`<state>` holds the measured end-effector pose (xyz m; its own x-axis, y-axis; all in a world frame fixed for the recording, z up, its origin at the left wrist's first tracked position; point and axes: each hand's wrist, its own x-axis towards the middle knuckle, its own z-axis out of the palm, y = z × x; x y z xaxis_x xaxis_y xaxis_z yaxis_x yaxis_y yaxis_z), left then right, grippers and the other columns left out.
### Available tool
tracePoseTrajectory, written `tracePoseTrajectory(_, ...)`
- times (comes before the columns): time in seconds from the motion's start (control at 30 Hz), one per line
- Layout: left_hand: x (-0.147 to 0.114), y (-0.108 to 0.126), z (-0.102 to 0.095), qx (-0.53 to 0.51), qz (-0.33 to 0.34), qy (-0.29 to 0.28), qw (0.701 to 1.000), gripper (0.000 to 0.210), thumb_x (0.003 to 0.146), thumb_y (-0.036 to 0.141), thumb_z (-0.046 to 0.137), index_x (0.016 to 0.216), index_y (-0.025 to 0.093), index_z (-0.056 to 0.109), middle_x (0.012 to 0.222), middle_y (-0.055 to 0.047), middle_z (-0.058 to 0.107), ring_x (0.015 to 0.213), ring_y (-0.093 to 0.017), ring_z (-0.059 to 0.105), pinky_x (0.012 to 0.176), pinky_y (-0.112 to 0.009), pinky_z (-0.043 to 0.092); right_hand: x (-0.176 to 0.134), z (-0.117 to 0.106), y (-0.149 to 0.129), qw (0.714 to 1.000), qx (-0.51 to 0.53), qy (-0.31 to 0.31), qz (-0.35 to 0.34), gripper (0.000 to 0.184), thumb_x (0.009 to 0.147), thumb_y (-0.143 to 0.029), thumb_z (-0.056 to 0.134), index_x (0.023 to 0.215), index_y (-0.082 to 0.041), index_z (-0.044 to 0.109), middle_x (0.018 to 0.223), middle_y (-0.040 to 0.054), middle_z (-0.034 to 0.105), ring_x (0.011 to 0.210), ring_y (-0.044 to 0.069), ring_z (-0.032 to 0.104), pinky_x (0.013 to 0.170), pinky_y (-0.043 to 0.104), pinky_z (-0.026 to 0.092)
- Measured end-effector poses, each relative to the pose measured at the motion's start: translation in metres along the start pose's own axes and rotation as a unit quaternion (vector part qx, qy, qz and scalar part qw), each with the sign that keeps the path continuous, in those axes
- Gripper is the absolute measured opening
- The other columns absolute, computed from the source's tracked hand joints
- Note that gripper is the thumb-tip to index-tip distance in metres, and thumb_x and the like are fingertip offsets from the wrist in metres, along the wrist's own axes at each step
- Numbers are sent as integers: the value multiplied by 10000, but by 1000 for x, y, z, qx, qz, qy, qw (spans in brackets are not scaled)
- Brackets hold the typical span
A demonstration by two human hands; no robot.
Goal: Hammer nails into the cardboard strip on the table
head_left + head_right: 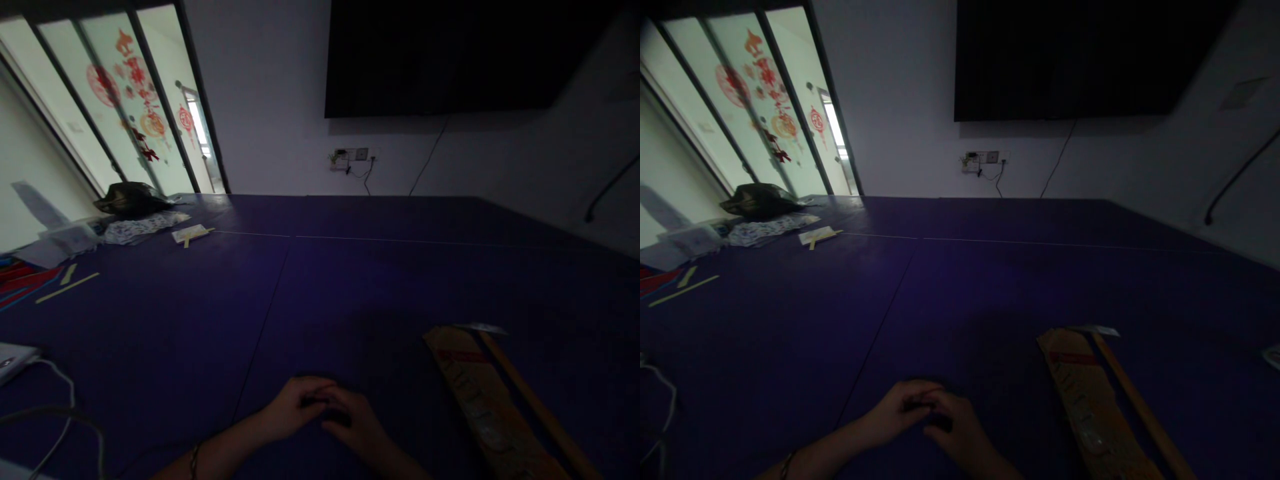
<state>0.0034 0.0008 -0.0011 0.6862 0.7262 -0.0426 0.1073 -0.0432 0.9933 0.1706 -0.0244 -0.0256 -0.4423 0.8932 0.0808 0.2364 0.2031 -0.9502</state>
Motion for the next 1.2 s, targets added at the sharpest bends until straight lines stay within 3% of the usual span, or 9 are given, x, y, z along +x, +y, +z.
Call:
tracePoseTrajectory(0.23, 1, 2, 1, -28, 17, -12, 999, 309, 770, 101, 510, 1059, 163, 601, 1034, -62, 638, 981, -193, 575, 874, -334, 428, 1, -2, -4, 1000, -16, -3, -8, 356, 660, -136, 582, 1007, -206, 624, 1020, 64, 688, 963, 212, 623, 853, 337, 479)
tracePoseTrajectory(0.6, 1, -8, 0, 14, 10, 4, 1000, 334, 767, 96, 504, 1081, 176, 589, 1038, -49, 633, 963, -179, 570, 862, -307, 427, 1, -1, -5, 1000, 7, 1, -8, 381, 644, -99, 564, 1002, -213, 627, 1024, 63, 687, 976, 204, 620, 857, 328, 480)
tracePoseTrajectory(0.87, 1, -1, 0, 54, 22, -1, 998, 285, 774, 112, 505, 1036, 160, 606, 961, -42, 641, 898, -170, 570, 811, -283, 428, 0, -1, -2, 1000, 6, -5, -6, 383, 652, -111, 568, 1020, -207, 616, 1031, 64, 681, 979, 208, 616, 865, 338, 472)
tracePoseTrajectory(1.2, 0, 0, 0, 16, 18, -5, 1000, 313, 772, 95, 498, 1060, 170, 595, 1012, -52, 637, 952, -184, 572, 849, -312, 425, 0, -1, -4, 1000, -16, 4, 1, 361, 651, -127, 576, 1000, -205, 624, 1011, 70, 688, 956, 227, 626, 847, 349, 478)
